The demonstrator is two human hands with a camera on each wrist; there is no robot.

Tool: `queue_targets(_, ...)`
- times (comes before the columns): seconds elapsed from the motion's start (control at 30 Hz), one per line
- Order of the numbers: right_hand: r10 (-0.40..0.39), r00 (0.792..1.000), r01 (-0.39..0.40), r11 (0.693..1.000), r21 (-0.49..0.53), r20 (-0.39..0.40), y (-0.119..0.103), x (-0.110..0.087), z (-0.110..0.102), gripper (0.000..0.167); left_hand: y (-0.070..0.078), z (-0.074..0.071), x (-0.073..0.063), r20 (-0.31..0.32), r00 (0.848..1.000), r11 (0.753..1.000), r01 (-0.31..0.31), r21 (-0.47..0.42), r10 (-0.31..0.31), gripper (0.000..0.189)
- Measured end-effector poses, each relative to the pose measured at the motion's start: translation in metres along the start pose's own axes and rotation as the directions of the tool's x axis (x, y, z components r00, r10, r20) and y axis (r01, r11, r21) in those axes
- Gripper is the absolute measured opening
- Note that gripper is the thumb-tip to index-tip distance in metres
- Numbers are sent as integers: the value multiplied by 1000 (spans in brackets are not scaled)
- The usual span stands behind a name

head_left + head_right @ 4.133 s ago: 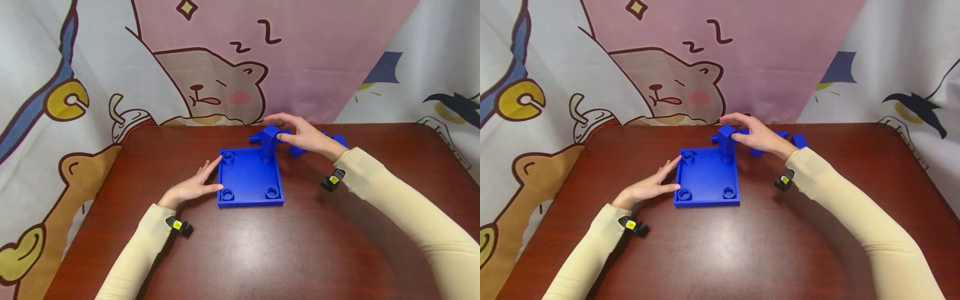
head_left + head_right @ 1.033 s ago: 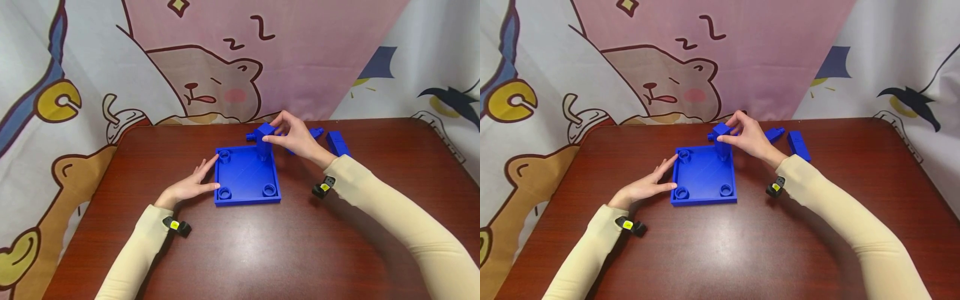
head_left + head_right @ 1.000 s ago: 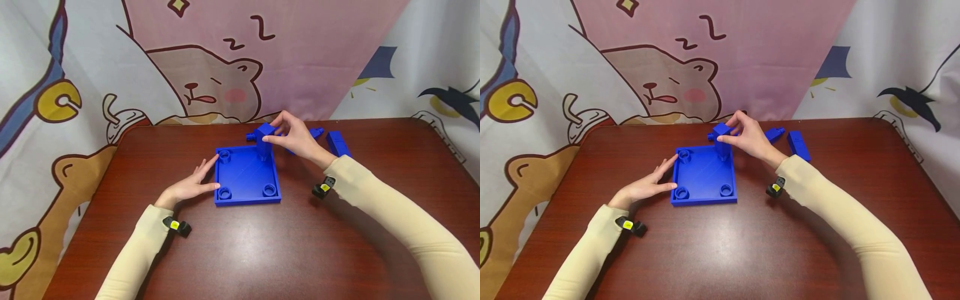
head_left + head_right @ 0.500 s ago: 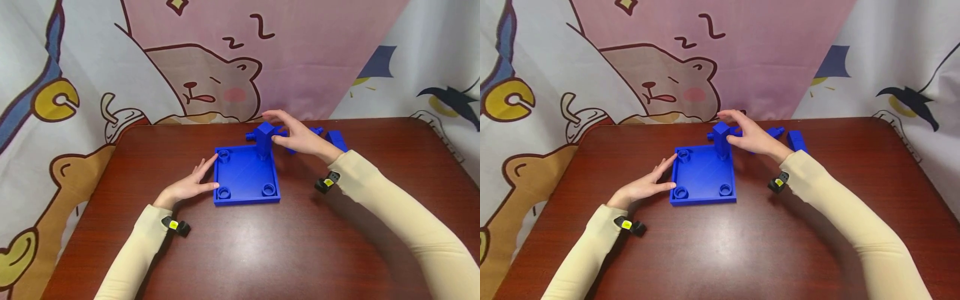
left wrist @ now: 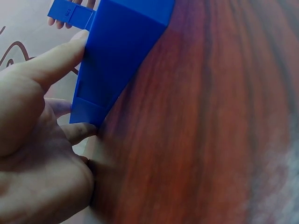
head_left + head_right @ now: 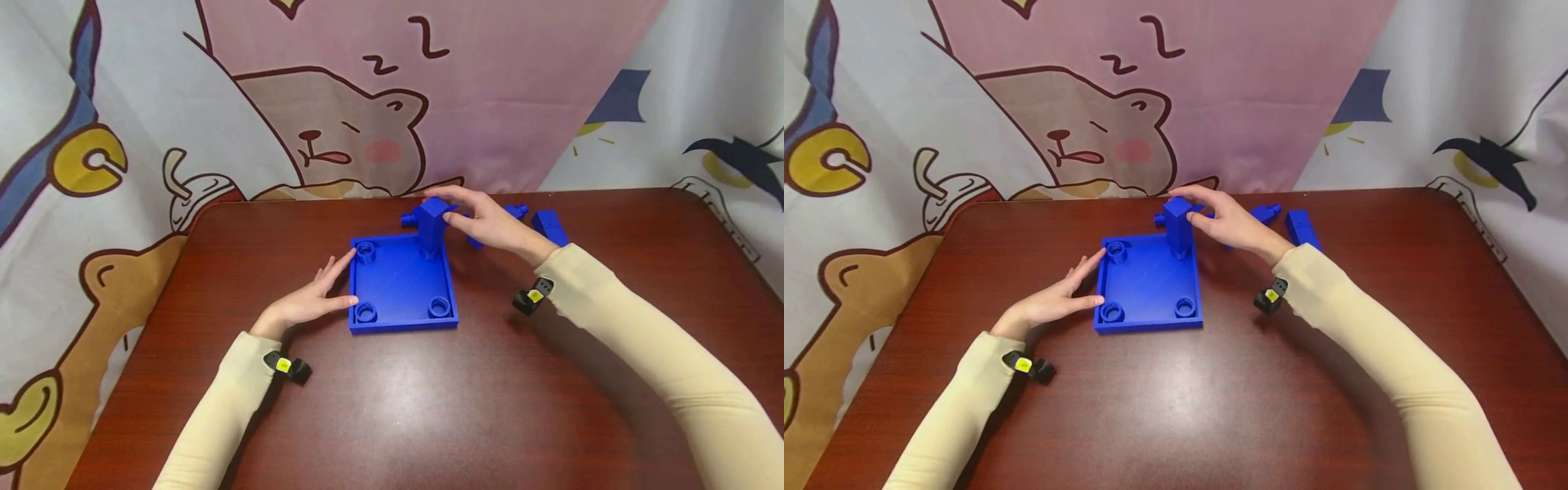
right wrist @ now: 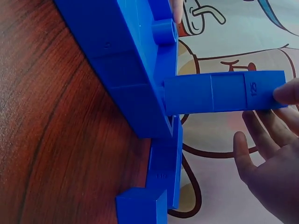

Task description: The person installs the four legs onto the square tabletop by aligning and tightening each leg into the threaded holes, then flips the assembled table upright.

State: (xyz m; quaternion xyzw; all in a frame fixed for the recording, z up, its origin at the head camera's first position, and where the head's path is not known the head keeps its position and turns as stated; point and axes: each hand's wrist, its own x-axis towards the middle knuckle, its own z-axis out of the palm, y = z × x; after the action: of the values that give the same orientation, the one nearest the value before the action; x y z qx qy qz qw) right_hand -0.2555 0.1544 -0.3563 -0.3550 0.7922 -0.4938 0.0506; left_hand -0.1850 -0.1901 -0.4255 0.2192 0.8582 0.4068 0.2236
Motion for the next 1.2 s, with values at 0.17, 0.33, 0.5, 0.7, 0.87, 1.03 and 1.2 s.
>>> queue_targets(0.17, 28, 998, -29, 1000, -11, -63, 0, -1, 1, 41, 0, 0, 1, 0, 1000, 1000, 7, 0, -7, 85)
queue_targets(0.33, 60, 990, -67, 997, -46, -128, 1, -2, 2, 40, 1, -1, 0, 0, 1000, 1000, 9, 1, -9, 85)
queue_targets(0.5, 75, 982, -91, 992, -86, -173, 0, -3, 3, 38, 2, -1, 1, -2, 1000, 1000, 7, 2, -7, 85)
queue_targets(0.7, 55, 970, -83, 990, -110, -238, 0, -3, 10, 35, 1, 2, 0, -3, 1000, 999, 15, -46, -16, 85)
queue_targets(0.87, 25, 958, -71, 986, -153, -286, -3, -3, 18, 33, 0, 5, -2, -19, 1000, 996, 5, -84, -7, 84)
queue_targets(1.03, 38, 943, -100, 980, -172, -332, -6, -3, 22, 33, 2, 5, -2, -27, 1000, 996, 1, -87, -3, 85)
queue_targets(1.2, 65, 932, -131, 978, -164, -357, -7, -3, 24, 33, 4, 5, -1, -31, 1000, 997, -8, -75, 6, 84)
